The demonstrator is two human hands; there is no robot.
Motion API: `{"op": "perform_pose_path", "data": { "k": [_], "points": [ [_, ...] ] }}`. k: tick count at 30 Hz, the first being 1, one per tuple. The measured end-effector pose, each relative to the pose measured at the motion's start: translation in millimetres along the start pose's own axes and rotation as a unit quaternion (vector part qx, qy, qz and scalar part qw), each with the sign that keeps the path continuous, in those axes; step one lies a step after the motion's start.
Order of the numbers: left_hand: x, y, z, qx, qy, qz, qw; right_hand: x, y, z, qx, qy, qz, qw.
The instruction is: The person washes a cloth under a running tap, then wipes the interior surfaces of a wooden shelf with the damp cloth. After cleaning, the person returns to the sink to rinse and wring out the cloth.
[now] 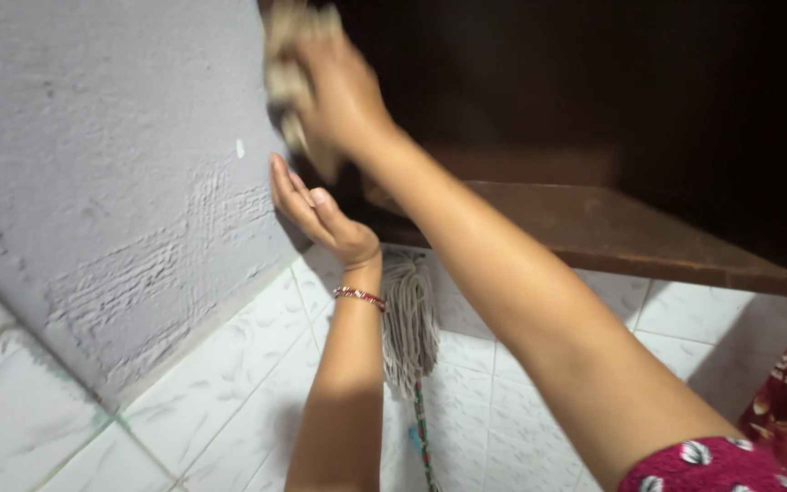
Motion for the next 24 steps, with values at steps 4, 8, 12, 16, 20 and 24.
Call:
{"op": "perform_pose_path", "data": {
  "k": [4,8,12,16,20,24],
  "points": [
    [-3,-7,1,0.054,-0.042,-0.022,0.997,-75,8,6,-0.010,0.237,-0.009,0.972],
    [-3,-17,0,0.067,-0.017,-0.016,0.997,-47,2,1,-0.120,0.349,0.041,0.928],
    [-7,-13,1,0.062,-0.023,-0.002,0.998,30,-11,7,-0.118,0.146,0.191,0.964],
    [-6,-10,1,0.048,-0.027,0.017,0.998,65,-18,-2,-0.224,0.273,-0.020,0.935],
    [-7,-10,3,0.048,-0.026,0.014,0.998,-2,16,5,-0.145,0.078,0.236,0.958],
    [-9,-11,2,-0.017,-0.022,0.026,0.999,-61,26,13,-0.095,0.306,0.183,0.930]
  ]
}}
Point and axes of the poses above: each hand's wrist, its own x-axis towards the middle knuckle, its own z-axis out of the back of the hand, y = z × x, the point moved 2 cm from there along x, towards the middle knuckle, and after that the axes turned 4 degrees about x, right-handed, at the moved point
